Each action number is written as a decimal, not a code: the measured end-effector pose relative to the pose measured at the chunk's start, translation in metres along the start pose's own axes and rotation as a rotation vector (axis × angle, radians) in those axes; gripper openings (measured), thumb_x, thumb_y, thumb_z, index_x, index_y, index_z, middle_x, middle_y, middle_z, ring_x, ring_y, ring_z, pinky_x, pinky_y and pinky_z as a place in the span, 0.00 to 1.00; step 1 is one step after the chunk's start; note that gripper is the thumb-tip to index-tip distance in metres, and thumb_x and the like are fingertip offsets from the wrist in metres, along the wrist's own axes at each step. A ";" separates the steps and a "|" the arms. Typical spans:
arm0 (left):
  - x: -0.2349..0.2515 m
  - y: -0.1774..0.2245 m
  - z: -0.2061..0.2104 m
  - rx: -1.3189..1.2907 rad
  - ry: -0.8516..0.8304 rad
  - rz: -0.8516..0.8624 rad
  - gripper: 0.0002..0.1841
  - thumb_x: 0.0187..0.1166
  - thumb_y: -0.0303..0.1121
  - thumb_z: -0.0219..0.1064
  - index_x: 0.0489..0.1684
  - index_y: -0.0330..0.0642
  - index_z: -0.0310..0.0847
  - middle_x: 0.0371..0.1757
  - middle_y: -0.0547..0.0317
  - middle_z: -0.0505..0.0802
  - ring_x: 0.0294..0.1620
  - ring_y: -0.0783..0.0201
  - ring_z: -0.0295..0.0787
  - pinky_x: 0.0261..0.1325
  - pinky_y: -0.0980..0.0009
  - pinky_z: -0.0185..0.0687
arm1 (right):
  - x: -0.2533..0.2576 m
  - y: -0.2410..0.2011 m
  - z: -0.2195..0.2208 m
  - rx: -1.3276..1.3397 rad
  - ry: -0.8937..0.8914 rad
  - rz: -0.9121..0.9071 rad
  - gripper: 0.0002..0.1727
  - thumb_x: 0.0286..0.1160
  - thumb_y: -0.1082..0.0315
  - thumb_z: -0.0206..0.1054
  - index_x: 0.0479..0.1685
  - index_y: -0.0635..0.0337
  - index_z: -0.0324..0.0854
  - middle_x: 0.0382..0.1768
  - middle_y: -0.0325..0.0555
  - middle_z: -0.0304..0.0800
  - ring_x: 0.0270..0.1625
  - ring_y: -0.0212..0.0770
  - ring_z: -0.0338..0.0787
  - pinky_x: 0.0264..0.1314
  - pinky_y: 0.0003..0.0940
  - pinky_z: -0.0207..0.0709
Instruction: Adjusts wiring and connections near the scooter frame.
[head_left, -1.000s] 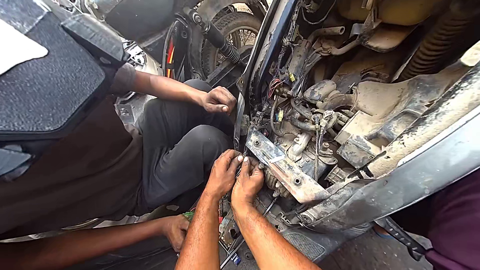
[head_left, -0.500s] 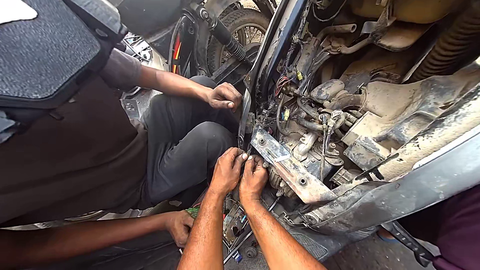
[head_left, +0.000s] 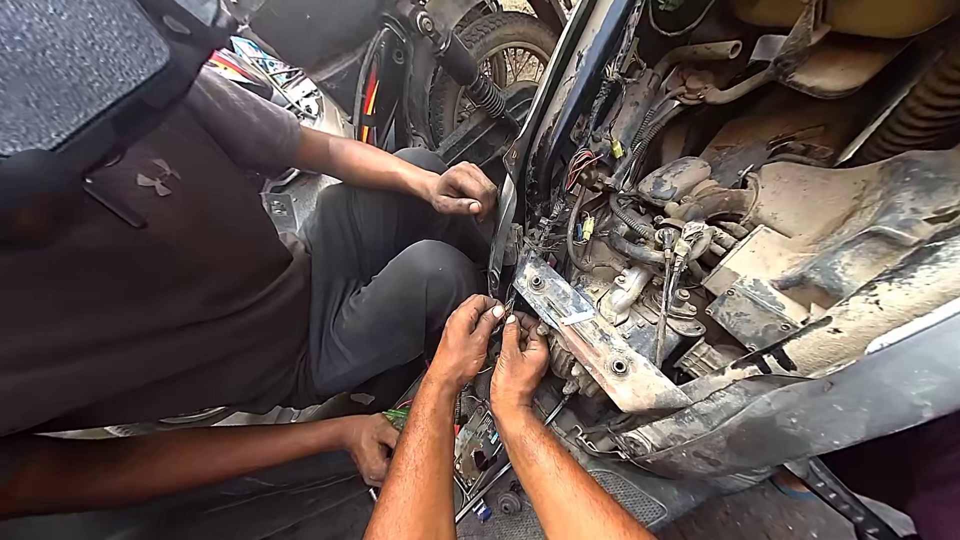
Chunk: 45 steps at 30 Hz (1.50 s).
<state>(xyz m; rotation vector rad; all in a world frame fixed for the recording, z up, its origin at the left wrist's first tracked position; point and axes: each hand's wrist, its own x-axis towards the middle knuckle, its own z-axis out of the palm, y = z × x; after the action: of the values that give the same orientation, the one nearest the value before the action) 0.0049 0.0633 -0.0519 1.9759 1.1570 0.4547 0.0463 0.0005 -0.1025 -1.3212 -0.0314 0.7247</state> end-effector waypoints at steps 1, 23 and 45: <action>0.000 0.000 0.000 0.006 -0.002 0.001 0.11 0.91 0.38 0.58 0.46 0.48 0.88 0.47 0.63 0.90 0.46 0.66 0.88 0.49 0.61 0.86 | 0.000 0.002 0.000 -0.004 0.009 -0.011 0.14 0.84 0.52 0.68 0.56 0.48 0.88 0.31 0.39 0.87 0.26 0.35 0.81 0.27 0.34 0.77; 0.007 -0.009 -0.001 0.181 0.039 0.131 0.12 0.90 0.38 0.57 0.47 0.48 0.88 0.47 0.64 0.89 0.54 0.65 0.85 0.63 0.59 0.82 | -0.002 -0.022 0.000 0.082 -0.053 0.189 0.18 0.85 0.44 0.65 0.50 0.48 0.88 0.29 0.40 0.81 0.21 0.34 0.72 0.23 0.31 0.68; 0.008 -0.014 0.002 0.188 0.152 0.189 0.07 0.86 0.35 0.63 0.47 0.50 0.89 0.44 0.66 0.87 0.50 0.67 0.85 0.58 0.63 0.84 | 0.008 -0.016 0.004 0.258 -0.132 0.099 0.10 0.87 0.57 0.65 0.50 0.53 0.85 0.32 0.42 0.84 0.21 0.34 0.76 0.21 0.27 0.71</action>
<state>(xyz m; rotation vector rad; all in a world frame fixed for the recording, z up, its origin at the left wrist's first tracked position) 0.0026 0.0733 -0.0646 2.2580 1.1455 0.6222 0.0586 0.0072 -0.0902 -1.0334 0.0210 0.8696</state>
